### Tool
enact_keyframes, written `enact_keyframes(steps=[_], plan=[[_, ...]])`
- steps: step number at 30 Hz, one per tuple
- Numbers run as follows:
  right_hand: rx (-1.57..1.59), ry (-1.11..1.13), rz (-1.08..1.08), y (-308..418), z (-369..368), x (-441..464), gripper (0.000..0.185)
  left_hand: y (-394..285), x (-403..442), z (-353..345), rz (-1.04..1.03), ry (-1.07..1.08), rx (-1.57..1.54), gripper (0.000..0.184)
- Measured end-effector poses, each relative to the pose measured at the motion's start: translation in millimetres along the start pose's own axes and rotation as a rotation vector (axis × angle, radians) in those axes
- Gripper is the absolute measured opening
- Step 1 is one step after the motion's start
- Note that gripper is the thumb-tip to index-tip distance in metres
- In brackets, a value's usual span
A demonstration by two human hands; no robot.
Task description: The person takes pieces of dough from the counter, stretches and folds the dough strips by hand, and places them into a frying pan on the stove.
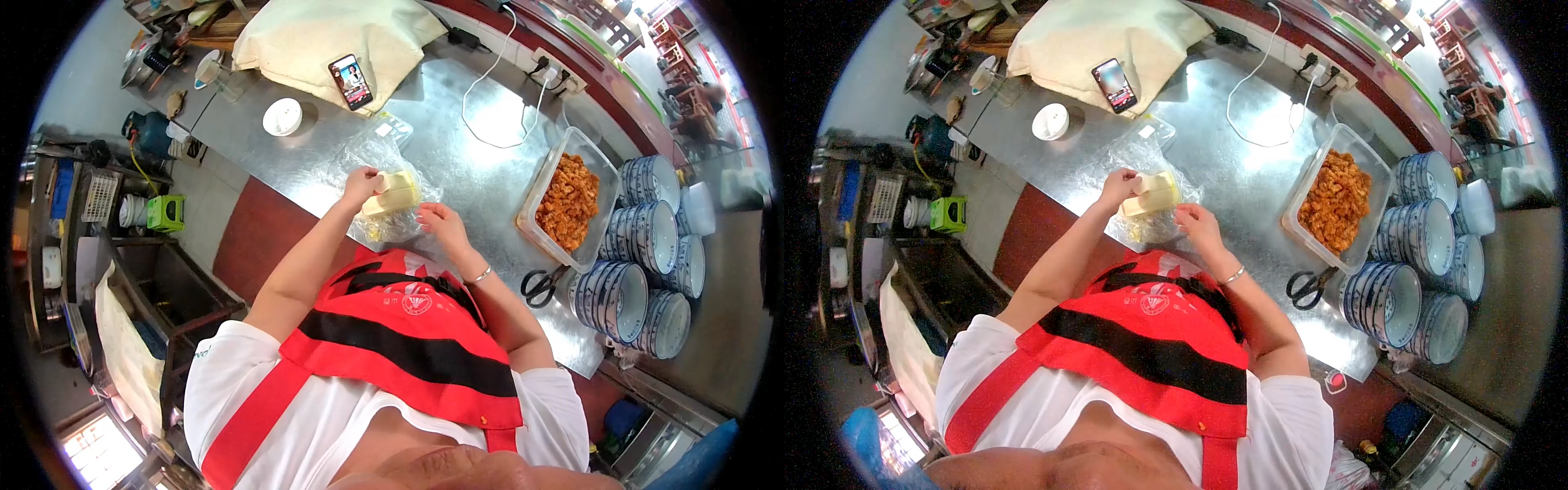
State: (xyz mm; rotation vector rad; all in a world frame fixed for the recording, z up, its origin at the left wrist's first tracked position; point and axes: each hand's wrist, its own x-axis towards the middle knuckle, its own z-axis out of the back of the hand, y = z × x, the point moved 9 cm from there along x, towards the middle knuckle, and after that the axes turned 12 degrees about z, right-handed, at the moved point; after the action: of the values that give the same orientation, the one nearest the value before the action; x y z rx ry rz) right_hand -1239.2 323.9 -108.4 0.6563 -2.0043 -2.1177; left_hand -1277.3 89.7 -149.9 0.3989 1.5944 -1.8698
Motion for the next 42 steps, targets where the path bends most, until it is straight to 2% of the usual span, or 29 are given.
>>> enact_keyframes(steps=[2,3,4,5,6,8,9,11,14,15,17,18,20,21,23,24,26,27,29,30,33,37,39,40,42], plan=[[0.409,-0.032,-0.195,3.1,-12.7,-5.7,0.044,-34.8,-31.6,-17.7,-0.056,0.231,-0.145,0.023],[0.407,-0.037,-0.196,3.1,-12.4,-4.4,0.044,-52.3,-51.6,-24.2,-0.070,0.294,-0.130,0.021],[0.681,0.043,-0.219,6.5,-25.6,-3.4,0.046,-64.6,-66.7,-24.2,-0.070,0.299,-0.130,0.021],[0.955,0.125,-0.239,14.1,-37.3,-2.6,0.047,-76.4,-84.0,-33.6,-0.068,0.431,-0.167,0.021],[0.954,0.120,-0.237,15.4,-39.1,2.4,0.047,-87.8,-101.5,-42.0,-0.067,0.563,-0.203,0.021],[1.286,-0.035,-0.432,8.5,-48.6,6.8,0.038,-99.4,-119.5,-40.8,-0.061,0.628,-0.217,0.020],[1.286,-0.038,-0.432,7.7,-47.8,7.7,0.038,-99.4,-124.4,-40.0,-0.038,0.686,-0.224,0.020],[1.245,-0.071,-0.229,14.9,-34.9,16.0,0.035,-95.7,-126.9,-34.4,-0.013,0.744,-0.234,0.020],[1.093,-0.069,-0.229,12.5,-20.5,10.5,0.027,-85.0,-120.3,-17.6,0.012,0.723,-0.231,0.023],[1.094,-0.071,-0.230,8.2,-16.2,9.5,0.027,-80.9,-113.3,-10.0,-0.038,0.642,-0.149,0.023],[0.659,-0.040,-0.142,-1.1,-0.9,6.5,0.021,-71.3,-100.8,-0.2,-0.129,0.508,-0.073,0.024],[0.659,-0.044,-0.142,-0.3,-2.4,4.9,0.021,-65.0,-97.1,-2.6,-0.128,0.511,-0.072,0.024],[0.533,-0.243,-0.094,-0.1,11.3,3.4,0.016,-55.5,-84.9,4.0,-0.164,0.353,0.010,0.025],[0.532,-0.244,-0.094,-0.1,9.2,3.6,0.016,-51.2,-82.9,1.3,-0.164,0.355,0.010,0.025],[0.348,-0.420,0.053,10.4,27.6,2.2,0.015,-44.3,-76.2,5.7,-0.193,0.191,0.142,0.025],[0.348,-0.420,0.053,12.8,28.0,1.1,0.015,-42.7,-75.2,3.5,-0.192,0.191,0.142,0.025],[0.041,-0.463,0.196,34.8,40.2,-4.5,0.015,-29.1,-70.8,-6.8,-0.067,0.259,0.152,0.022],[0.041,-0.466,0.196,34.8,41.7,-6.3,0.015,-28.9,-71.2,-10.3,-0.068,0.262,0.154,0.022],[0.030,-0.532,0.292,43.3,49.6,-13.0,0.017,-24.7,-71.8,-19.1,0.033,0.354,-0.251,0.020],[0.029,-0.536,0.293,47.3,49.5,-16.1,0.017,-26.2,-74.9,-25.1,0.032,0.358,-0.249,0.020],[0.041,-0.538,0.321,60.9,50.6,-24.5,0.018,-47.5,-94.4,-39.9,-0.108,0.372,-0.393,0.021],[-0.012,-0.558,0.266,49.1,55.4,-23.1,0.018,-53.6,-99.4,-48.9,-0.135,0.269,-0.316,0.023],[-0.032,-0.581,0.245,40.2,61.1,-22.2,0.018,-55.7,-94.8,-46.8,-0.228,0.166,-0.132,0.024],[-0.053,-0.646,0.248,39.6,68.7,-26.6,0.018,-52.8,-91.7,-46.5,-0.228,0.168,-0.129,0.024],[-0.071,-0.715,0.247,34.6,81.1,-36.7,0.017,-50.8,-87.7,-32.2,-0.314,0.036,0.001,0.024]])
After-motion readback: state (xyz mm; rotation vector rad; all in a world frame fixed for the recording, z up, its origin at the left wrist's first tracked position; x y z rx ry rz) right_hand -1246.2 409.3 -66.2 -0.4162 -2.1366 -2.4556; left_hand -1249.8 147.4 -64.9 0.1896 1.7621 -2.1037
